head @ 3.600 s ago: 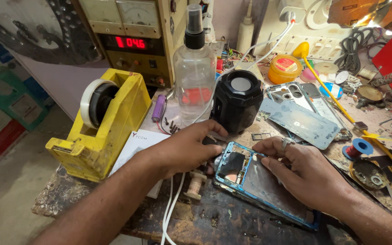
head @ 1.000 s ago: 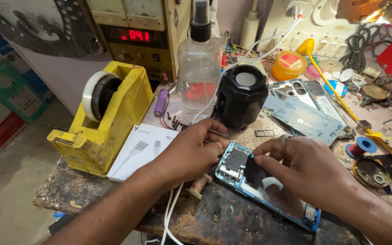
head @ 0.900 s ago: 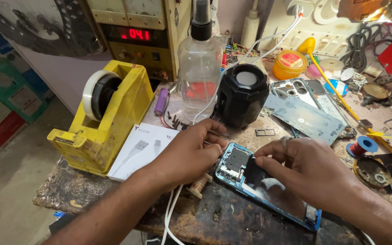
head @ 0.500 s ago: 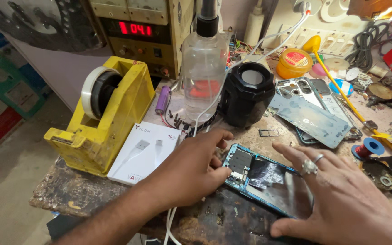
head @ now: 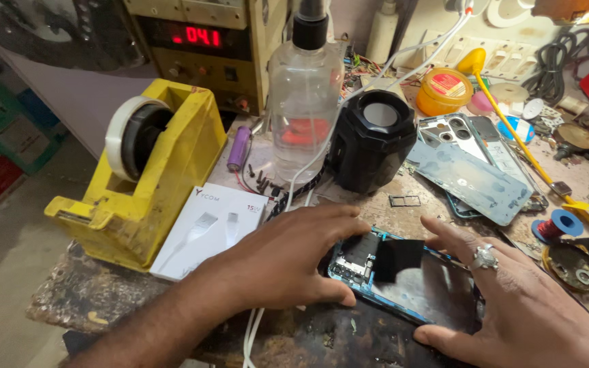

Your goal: The person removes a black adhesive strip from the interior of a blue smartphone frame, then uses a small screwdriver to pry and lift components along the frame edge. The phone remains disassembled on the workbench throughout the clip.

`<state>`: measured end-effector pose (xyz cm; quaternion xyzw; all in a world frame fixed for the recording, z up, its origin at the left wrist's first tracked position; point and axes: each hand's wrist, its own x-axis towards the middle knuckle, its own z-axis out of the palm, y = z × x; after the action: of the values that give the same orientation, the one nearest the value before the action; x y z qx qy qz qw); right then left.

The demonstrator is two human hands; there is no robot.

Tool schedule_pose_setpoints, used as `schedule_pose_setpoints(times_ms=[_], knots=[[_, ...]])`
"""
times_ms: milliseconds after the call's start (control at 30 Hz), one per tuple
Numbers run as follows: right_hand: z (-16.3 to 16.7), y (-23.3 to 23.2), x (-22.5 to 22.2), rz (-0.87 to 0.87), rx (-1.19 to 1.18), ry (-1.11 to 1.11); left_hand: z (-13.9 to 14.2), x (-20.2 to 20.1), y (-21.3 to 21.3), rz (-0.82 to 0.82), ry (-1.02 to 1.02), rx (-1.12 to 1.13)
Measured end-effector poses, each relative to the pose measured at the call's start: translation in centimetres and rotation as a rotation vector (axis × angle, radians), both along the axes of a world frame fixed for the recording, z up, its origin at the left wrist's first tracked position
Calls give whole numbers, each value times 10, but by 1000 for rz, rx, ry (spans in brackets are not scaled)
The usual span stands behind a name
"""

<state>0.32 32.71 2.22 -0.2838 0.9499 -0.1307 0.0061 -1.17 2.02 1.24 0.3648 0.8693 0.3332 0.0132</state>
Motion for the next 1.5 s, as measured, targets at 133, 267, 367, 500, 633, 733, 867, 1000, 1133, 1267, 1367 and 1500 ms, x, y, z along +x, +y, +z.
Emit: schedule_pose_setpoints(times_ms=[133,267,367,500,633,733,867,1000,1133,1267,1367,1500], knots=[[-21,18,-7,-50,-33,-20,-3,0,-2,-35,34,44],[-29,25,-13,-22,-74,-10,-6,-2,-5,-45,23,97],[-34,24,-15,-34,-114,-38,-9,-4,-8,-48,-5,106],[-39,25,-16,-54,-128,-43,-10,-10,-8,-63,15,81],[-37,24,-20,-69,-58,-75,-12,-13,-10,-71,32,85],[-30,17,-23,-6,-88,-24,-14,-14,-12,-73,18,96],[-12,1,-17,32,-154,50,-16,-16,-12,-62,-23,117],[0,-16,-18,163,-98,164,-18,-19,-5,-58,-70,132],[-2,-23,-24,246,-158,194,-19,-16,-7,-41,-39,145],[-8,-17,-25,244,-158,194,-22,-15,-11,-51,-26,158],[-13,-15,-25,295,-134,217,-23,-17,-12,-62,-17,175],[-14,-12,-23,337,-138,211,-23,-17,-11,-53,-7,174]])
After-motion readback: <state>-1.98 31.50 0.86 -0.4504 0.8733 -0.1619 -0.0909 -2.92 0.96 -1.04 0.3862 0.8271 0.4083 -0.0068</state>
